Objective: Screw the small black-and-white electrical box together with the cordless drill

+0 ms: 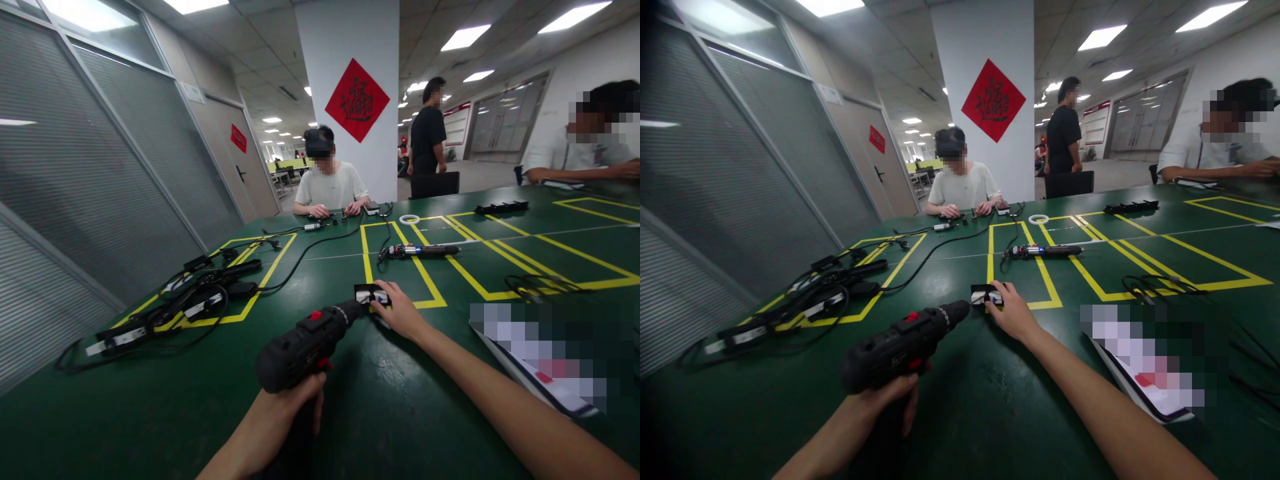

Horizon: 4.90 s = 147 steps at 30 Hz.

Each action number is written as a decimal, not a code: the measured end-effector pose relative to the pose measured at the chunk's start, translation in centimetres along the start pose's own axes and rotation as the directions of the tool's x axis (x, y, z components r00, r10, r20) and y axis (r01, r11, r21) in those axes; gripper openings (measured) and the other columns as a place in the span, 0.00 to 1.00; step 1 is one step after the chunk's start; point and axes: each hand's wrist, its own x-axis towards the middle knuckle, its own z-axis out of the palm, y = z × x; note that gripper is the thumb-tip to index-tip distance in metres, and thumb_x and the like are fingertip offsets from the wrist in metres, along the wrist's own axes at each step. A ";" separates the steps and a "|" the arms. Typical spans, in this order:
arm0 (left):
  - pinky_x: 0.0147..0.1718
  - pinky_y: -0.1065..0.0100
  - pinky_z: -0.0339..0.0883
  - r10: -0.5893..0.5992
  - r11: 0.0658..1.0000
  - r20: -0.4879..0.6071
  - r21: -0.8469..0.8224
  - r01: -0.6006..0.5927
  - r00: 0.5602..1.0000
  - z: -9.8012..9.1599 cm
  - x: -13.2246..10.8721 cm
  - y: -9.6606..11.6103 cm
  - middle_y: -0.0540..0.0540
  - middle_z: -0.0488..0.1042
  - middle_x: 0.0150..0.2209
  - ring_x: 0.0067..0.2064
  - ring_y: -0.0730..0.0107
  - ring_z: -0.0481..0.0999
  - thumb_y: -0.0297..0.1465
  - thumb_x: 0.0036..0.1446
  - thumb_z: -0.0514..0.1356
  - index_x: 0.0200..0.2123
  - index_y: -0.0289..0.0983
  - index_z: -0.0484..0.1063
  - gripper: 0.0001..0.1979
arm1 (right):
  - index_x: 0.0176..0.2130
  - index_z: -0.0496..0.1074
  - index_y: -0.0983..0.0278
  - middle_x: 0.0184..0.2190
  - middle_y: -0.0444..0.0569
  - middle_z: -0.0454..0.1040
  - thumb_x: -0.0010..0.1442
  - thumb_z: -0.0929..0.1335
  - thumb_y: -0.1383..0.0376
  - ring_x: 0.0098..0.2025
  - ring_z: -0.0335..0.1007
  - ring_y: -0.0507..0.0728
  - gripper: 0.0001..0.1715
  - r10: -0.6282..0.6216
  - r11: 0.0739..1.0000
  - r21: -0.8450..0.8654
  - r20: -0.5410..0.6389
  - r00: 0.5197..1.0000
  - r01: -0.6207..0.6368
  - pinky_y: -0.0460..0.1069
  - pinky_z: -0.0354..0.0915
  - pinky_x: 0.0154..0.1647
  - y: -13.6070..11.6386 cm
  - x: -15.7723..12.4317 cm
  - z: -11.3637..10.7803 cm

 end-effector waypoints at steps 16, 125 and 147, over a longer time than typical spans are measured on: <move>0.31 0.65 0.61 -0.002 0.997 0.010 -0.081 0.003 1.000 0.2 -0.2 0.5 0.49 0.69 0.20 0.25 0.67 0.69 0.41 0.57 0.50 0.46 0.31 0.64 0.21 | 0.56 0.56 0.56 0.49 0.51 0.61 0.59 0.63 0.60 0.47 0.65 0.58 0.25 0.007 1.000 -0.011 0.013 1.000 -0.006 0.53 0.61 0.49 -0.2 -0.2 0.2; 0.31 0.66 0.60 0.005 1.000 0.023 0.002 -0.005 1.000 0.3 -0.4 0.9 0.47 0.70 0.22 0.25 0.68 0.69 0.41 0.57 0.49 0.33 0.32 0.68 0.17 | 0.53 0.60 0.60 0.46 0.51 0.67 0.56 0.65 0.59 0.45 0.66 0.59 0.25 -0.002 1.000 0.008 -0.032 0.999 0.002 0.53 0.62 0.48 0.2 0.1 0.0; 0.30 0.67 0.60 0.013 1.000 -0.005 -0.009 -0.013 1.000 0.3 -0.1 0.5 0.48 0.70 0.20 0.25 0.67 0.69 0.42 0.56 0.50 0.34 0.32 0.69 0.19 | 0.53 0.60 0.60 0.46 0.50 0.67 0.56 0.66 0.59 0.46 0.65 0.59 0.26 0.009 1.000 0.023 -0.035 0.999 -0.008 0.53 0.61 0.49 0.4 0.2 0.0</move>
